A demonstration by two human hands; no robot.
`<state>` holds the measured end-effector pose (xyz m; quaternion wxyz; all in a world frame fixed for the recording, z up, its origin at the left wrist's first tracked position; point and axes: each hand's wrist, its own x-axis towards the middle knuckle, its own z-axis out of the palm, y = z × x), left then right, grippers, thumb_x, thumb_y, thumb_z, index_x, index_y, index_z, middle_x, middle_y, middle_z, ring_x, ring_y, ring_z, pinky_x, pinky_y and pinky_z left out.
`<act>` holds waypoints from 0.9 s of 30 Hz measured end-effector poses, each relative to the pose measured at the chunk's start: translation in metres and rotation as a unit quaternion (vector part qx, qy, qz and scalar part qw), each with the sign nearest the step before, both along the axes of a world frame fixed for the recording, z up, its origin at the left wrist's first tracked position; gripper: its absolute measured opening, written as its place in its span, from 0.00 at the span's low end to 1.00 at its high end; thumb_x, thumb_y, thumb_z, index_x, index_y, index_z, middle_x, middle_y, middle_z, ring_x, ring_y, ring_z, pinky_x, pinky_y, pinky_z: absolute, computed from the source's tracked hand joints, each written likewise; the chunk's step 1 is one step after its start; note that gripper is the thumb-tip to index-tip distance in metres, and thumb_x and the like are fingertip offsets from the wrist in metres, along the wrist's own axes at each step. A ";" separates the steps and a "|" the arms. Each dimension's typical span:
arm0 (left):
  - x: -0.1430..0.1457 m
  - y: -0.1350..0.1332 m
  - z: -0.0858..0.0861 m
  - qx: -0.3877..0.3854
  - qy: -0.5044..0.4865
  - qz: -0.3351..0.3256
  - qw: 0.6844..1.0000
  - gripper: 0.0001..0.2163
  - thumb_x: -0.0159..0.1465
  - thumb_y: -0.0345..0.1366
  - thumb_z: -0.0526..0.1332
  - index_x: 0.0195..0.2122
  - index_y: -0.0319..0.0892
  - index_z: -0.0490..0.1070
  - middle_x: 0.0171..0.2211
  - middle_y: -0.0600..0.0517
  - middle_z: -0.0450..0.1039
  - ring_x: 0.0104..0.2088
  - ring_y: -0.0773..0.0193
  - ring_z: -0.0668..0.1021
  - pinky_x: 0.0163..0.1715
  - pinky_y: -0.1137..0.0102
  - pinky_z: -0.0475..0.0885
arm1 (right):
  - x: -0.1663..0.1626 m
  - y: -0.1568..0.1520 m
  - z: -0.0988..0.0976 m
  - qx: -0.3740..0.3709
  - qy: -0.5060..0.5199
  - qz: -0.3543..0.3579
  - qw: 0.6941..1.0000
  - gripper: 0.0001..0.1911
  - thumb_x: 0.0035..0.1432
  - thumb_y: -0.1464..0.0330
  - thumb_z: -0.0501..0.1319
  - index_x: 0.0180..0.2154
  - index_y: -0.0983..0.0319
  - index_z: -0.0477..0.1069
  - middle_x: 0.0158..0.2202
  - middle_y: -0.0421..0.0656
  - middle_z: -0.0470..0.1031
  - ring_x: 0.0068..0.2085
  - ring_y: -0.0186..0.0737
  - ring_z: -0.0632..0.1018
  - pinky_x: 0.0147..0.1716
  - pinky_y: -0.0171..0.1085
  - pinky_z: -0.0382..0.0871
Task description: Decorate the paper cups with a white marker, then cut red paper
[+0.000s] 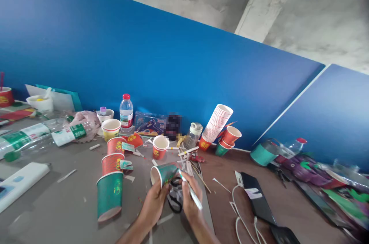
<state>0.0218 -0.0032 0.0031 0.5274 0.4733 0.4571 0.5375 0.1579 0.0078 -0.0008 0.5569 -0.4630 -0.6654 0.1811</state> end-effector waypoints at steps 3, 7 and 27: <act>0.000 0.001 -0.002 0.016 0.020 -0.007 1.000 0.22 0.58 0.50 0.56 0.43 0.38 0.73 0.37 0.47 0.78 0.40 0.55 0.76 0.46 0.66 0.68 | -0.002 -0.005 0.002 0.002 -0.003 0.069 0.998 0.15 0.62 0.62 0.51 0.44 0.60 0.72 0.38 0.47 0.76 0.39 0.43 0.77 0.38 0.39 0.72; 0.000 0.000 -0.001 0.016 0.025 -0.004 1.000 0.22 0.58 0.50 0.55 0.43 0.38 0.73 0.37 0.48 0.78 0.40 0.56 0.76 0.46 0.65 0.68 | -0.001 -0.003 0.000 -0.024 0.014 0.050 0.998 0.16 0.62 0.61 0.52 0.44 0.60 0.73 0.39 0.47 0.77 0.39 0.43 0.77 0.39 0.40 0.72; 0.001 -0.001 0.002 0.037 0.043 -0.003 0.998 0.22 0.58 0.51 0.54 0.43 0.38 0.73 0.39 0.47 0.77 0.41 0.57 0.75 0.45 0.68 0.68 | 0.001 -0.002 -0.001 -0.008 0.030 0.036 0.999 0.15 0.62 0.61 0.52 0.43 0.58 0.72 0.38 0.46 0.76 0.39 0.45 0.77 0.39 0.42 0.72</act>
